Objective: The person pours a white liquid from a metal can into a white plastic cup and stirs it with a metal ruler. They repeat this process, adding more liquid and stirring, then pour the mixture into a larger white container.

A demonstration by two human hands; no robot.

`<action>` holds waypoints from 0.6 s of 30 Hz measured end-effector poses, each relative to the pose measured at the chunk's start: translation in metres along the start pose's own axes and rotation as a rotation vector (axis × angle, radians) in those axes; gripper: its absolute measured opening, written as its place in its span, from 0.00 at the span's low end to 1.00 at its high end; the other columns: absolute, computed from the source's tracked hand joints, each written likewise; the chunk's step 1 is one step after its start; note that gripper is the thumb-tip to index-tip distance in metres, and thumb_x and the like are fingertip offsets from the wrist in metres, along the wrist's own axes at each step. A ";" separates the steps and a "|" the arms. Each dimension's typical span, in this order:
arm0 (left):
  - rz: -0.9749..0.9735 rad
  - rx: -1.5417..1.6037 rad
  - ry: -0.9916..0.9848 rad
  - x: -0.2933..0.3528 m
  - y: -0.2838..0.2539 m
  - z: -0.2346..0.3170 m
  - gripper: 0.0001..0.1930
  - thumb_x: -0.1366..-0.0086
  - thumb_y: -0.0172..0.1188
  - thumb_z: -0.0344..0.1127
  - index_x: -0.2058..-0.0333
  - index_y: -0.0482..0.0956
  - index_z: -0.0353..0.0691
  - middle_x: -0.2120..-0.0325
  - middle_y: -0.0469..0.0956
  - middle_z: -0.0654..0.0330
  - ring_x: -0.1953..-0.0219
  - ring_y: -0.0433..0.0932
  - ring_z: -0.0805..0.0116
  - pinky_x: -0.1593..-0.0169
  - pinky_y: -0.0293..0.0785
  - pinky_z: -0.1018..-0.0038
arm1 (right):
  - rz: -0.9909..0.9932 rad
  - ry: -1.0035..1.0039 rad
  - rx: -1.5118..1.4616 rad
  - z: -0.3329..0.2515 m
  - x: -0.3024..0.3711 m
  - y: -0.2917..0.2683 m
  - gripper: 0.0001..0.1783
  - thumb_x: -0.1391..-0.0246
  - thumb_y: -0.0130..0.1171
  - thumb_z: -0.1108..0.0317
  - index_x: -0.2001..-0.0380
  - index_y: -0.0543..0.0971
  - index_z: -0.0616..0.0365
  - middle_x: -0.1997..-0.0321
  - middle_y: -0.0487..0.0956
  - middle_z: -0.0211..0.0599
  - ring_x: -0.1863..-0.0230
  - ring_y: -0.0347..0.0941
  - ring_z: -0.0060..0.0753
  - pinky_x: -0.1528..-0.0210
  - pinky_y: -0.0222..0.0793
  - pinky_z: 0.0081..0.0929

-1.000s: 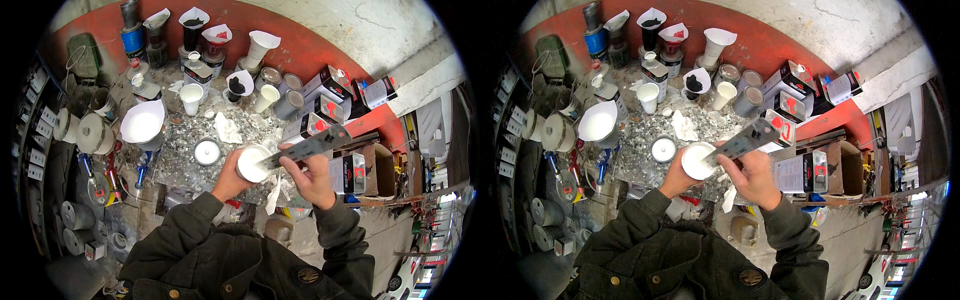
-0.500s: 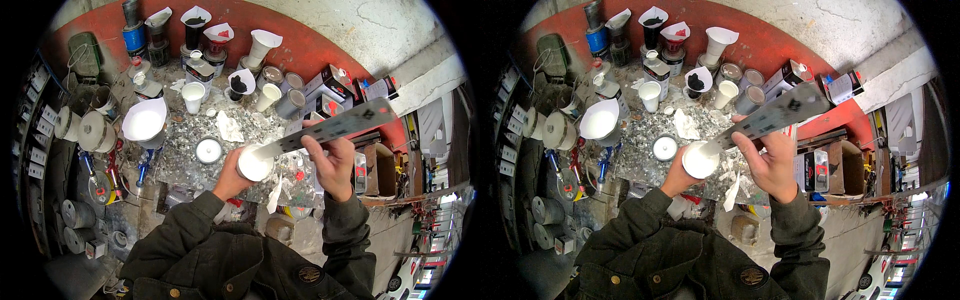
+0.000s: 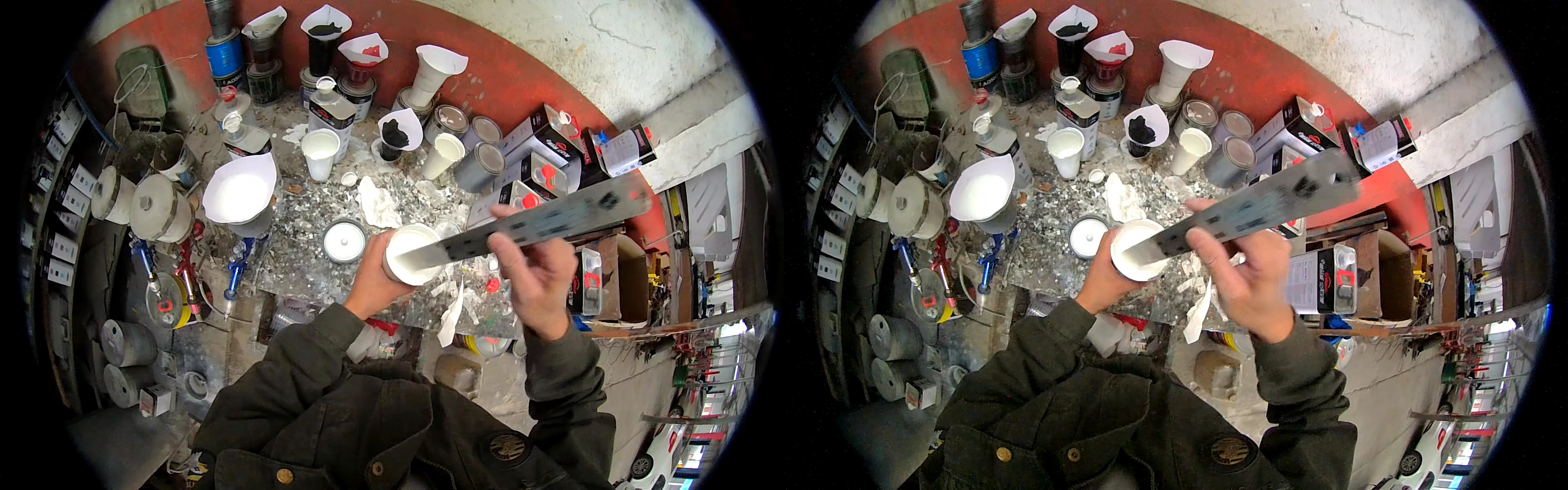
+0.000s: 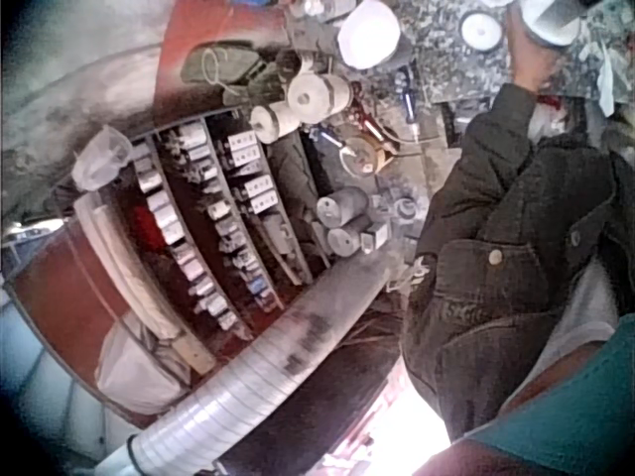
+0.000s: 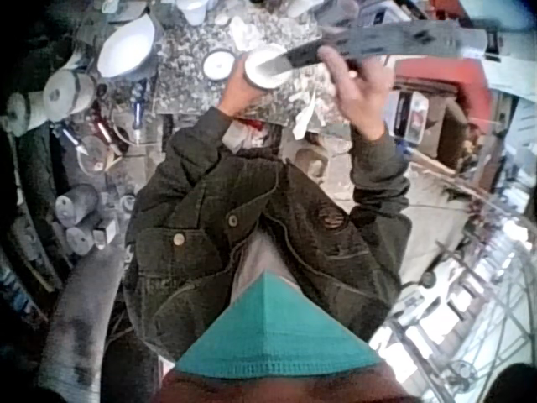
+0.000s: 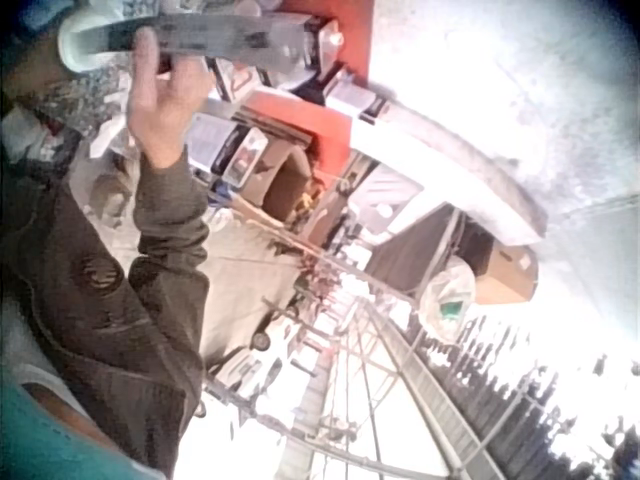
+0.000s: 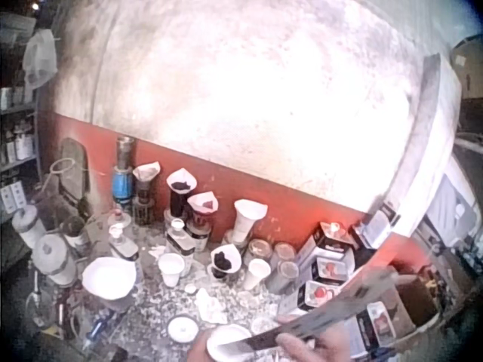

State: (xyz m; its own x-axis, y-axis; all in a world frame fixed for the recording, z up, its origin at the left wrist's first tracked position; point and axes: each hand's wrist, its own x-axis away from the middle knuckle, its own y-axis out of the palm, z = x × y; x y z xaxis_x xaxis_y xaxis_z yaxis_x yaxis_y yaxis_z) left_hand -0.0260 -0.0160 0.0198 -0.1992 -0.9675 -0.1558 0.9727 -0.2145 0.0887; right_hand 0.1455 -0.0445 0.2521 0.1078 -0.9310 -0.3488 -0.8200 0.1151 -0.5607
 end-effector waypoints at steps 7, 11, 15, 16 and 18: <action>-0.011 0.014 -0.013 0.001 0.002 -0.001 0.46 0.61 0.81 0.28 0.41 0.68 0.41 0.47 0.68 0.52 0.41 0.69 0.51 0.37 0.66 0.62 | -0.070 -0.072 0.073 0.007 -0.023 -0.007 0.13 0.41 0.65 0.74 0.52 0.84 0.61 0.68 0.84 0.38 0.72 0.76 0.21 0.67 0.70 0.21; -0.014 0.042 -0.028 -0.001 0.004 0.004 0.46 0.61 0.81 0.28 0.40 0.68 0.41 0.47 0.68 0.52 0.41 0.69 0.52 0.37 0.66 0.62 | -0.146 -0.148 0.127 0.032 -0.012 0.007 0.17 0.41 0.65 0.74 0.48 0.82 0.60 0.72 0.81 0.36 0.76 0.71 0.18 0.72 0.67 0.22; 0.000 0.021 -0.023 -0.002 0.005 0.005 0.46 0.61 0.80 0.28 0.40 0.68 0.41 0.47 0.68 0.53 0.41 0.69 0.51 0.37 0.66 0.62 | -0.151 -0.034 0.018 0.029 0.003 0.018 0.17 0.41 0.65 0.74 0.48 0.82 0.60 0.72 0.82 0.36 0.76 0.72 0.18 0.71 0.68 0.22; -0.004 0.016 -0.025 -0.002 0.005 0.004 0.46 0.61 0.80 0.27 0.40 0.68 0.41 0.47 0.68 0.53 0.41 0.69 0.51 0.37 0.66 0.62 | -0.137 -0.039 0.006 0.027 0.004 0.019 0.17 0.41 0.65 0.74 0.48 0.82 0.61 0.72 0.82 0.36 0.76 0.72 0.18 0.71 0.68 0.21; -0.014 0.005 -0.031 -0.002 0.005 0.003 0.46 0.61 0.80 0.27 0.40 0.68 0.42 0.46 0.68 0.53 0.40 0.68 0.51 0.37 0.66 0.61 | -0.106 -0.047 -0.019 0.020 0.005 0.019 0.17 0.41 0.65 0.74 0.48 0.82 0.62 0.71 0.82 0.36 0.76 0.72 0.18 0.71 0.68 0.21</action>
State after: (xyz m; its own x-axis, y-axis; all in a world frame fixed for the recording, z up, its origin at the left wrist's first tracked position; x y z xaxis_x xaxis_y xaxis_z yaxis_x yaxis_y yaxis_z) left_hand -0.0212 -0.0156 0.0233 -0.2166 -0.9681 -0.1261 0.9692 -0.2288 0.0915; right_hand 0.1418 -0.0399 0.2254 0.2206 -0.9203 -0.3231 -0.8132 0.0094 -0.5819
